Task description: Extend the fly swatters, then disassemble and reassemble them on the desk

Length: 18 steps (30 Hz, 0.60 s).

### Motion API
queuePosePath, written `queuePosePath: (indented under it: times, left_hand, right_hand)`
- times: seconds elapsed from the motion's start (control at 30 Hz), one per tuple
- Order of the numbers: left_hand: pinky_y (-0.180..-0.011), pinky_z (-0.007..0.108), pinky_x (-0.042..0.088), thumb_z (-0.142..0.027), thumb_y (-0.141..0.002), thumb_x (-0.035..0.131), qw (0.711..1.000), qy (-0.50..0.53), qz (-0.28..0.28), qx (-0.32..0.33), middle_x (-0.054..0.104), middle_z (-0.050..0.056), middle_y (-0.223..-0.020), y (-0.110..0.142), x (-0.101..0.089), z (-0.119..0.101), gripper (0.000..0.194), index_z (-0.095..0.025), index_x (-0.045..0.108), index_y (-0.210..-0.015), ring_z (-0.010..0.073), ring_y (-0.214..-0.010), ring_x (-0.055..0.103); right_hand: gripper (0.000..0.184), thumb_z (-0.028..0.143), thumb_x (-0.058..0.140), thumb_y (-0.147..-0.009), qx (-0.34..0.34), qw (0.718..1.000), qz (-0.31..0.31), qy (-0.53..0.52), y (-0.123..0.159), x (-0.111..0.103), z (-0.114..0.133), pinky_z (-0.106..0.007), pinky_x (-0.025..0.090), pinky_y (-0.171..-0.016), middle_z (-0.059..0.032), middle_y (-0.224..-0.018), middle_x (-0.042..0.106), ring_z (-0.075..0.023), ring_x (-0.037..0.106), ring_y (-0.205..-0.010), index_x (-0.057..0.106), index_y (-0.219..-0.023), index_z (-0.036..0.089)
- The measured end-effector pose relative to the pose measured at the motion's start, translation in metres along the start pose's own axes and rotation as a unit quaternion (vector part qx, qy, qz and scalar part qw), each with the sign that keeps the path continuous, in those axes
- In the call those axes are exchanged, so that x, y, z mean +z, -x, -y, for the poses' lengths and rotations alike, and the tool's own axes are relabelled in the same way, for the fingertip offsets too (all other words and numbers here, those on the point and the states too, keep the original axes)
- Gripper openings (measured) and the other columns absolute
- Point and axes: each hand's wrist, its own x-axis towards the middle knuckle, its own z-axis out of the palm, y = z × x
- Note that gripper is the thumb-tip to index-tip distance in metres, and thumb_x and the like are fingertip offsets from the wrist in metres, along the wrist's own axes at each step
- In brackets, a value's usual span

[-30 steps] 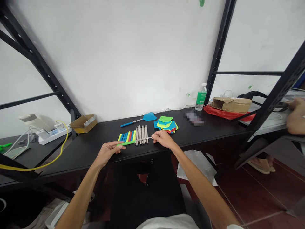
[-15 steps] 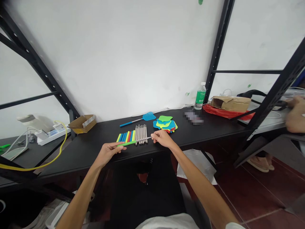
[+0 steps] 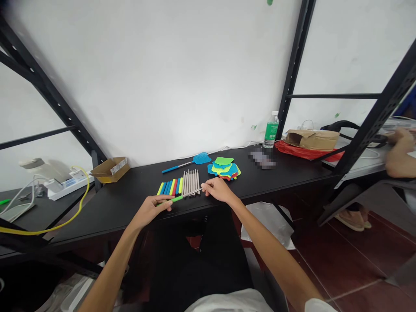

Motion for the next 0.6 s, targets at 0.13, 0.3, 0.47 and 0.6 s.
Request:
queuePosePath:
  times: [0.13,0.3,0.47,0.6]
  left_hand:
    - [-0.055,0.026,0.035,-0.05,-0.082,0.066,1.0,-0.003,-0.022,0.009,0.055,0.0,-0.056,-0.001,-0.003,0.001,0.037,-0.019,0.079,-0.096,0.0154,-0.054,0.044]
    - [-0.056,0.026,0.036,-0.052,-0.083,0.065,0.995,0.072,-0.066,0.002,0.052,0.0,-0.057,-0.002,-0.006,0.006,0.037,-0.018,0.078,-0.091,0.0155,-0.056,0.043]
    - [-0.054,0.025,0.033,-0.05,-0.082,0.066,0.984,0.151,-0.097,0.014,0.052,0.0,-0.058,0.0,-0.01,0.01,0.033,-0.019,0.076,-0.087,0.0142,-0.055,0.042]
    - [-0.054,0.026,0.033,-0.049,-0.083,0.065,0.978,0.177,-0.105,0.034,0.05,0.0,-0.057,0.003,-0.012,0.009,0.034,-0.018,0.07,-0.069,0.0138,-0.055,0.042]
  right_hand:
    - [0.045,0.051,0.052,-0.093,0.001,1.0,-0.002,-0.003,0.001,-0.001,0.005,-0.03,0.044,-0.062,-0.0045,-0.064,0.069,-0.0179,0.061,-0.059,0.068,-0.064,0.02]
    - [0.032,0.049,0.06,-0.088,0.026,0.995,0.0,-0.091,0.001,-0.001,0.004,-0.03,0.051,-0.065,-0.0041,-0.069,0.07,-0.0186,0.066,-0.066,0.071,-0.087,0.019]
    - [0.038,0.054,0.062,-0.085,0.052,0.994,-0.051,-0.082,-0.009,-0.02,-0.006,-0.03,0.051,-0.058,-0.0054,-0.07,0.069,-0.0201,0.067,-0.066,0.071,-0.093,0.018]
    - [0.039,0.054,0.065,-0.081,0.063,0.993,-0.102,0.011,-0.042,-0.064,-0.019,-0.036,0.054,-0.07,-0.0087,-0.078,0.073,-0.0252,0.071,-0.076,0.071,-0.094,0.018]
